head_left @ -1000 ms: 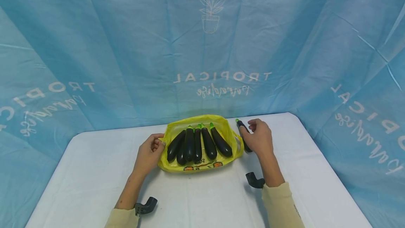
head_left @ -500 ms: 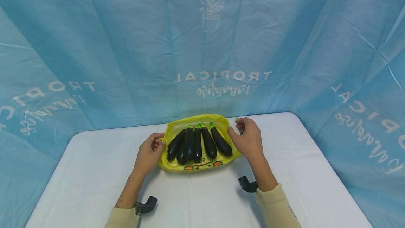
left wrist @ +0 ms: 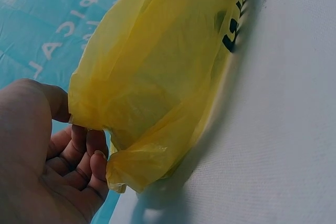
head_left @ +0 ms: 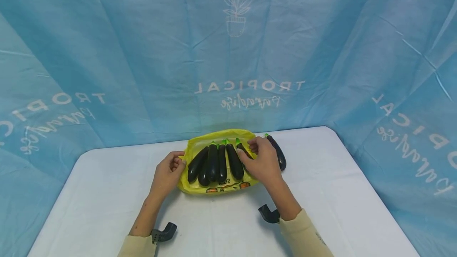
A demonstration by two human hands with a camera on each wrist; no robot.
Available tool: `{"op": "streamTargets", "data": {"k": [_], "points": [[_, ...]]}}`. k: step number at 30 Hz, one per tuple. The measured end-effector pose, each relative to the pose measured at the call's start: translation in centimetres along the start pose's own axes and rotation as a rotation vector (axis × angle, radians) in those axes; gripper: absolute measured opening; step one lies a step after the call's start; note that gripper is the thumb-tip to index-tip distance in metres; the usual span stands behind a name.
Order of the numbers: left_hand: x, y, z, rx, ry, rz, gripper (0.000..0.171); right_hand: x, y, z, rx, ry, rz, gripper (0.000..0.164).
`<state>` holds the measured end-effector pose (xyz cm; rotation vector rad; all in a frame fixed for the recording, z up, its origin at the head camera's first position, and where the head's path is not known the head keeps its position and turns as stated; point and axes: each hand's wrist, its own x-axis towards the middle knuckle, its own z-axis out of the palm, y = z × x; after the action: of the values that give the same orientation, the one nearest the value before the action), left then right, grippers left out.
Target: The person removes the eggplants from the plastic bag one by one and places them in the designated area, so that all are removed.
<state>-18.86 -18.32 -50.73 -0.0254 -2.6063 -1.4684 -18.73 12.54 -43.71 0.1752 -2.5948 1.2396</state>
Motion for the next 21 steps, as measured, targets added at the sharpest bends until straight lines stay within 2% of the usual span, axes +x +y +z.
{"op": "streamTargets", "data": {"k": [6,13,18,21], "points": [[0.0,0.0,0.1,0.003,0.001,0.003,0.030,-0.6,-1.2,1.8,-0.006,-0.072,-0.021,0.043],[0.1,-0.2,0.2,0.005,-0.004,0.003,0.030,-1.2,-2.2,5.2,-0.036,-0.183,-0.051,0.049],[0.1,-0.2,0.1,0.012,0.001,-0.005,0.030,-1.1,-3.3,7.4,-0.085,-0.230,-0.003,0.062],[0.0,-0.2,0.1,0.005,0.001,-0.005,0.030,-1.0,-4.0,8.3,-0.166,-0.246,0.012,0.069]]}}
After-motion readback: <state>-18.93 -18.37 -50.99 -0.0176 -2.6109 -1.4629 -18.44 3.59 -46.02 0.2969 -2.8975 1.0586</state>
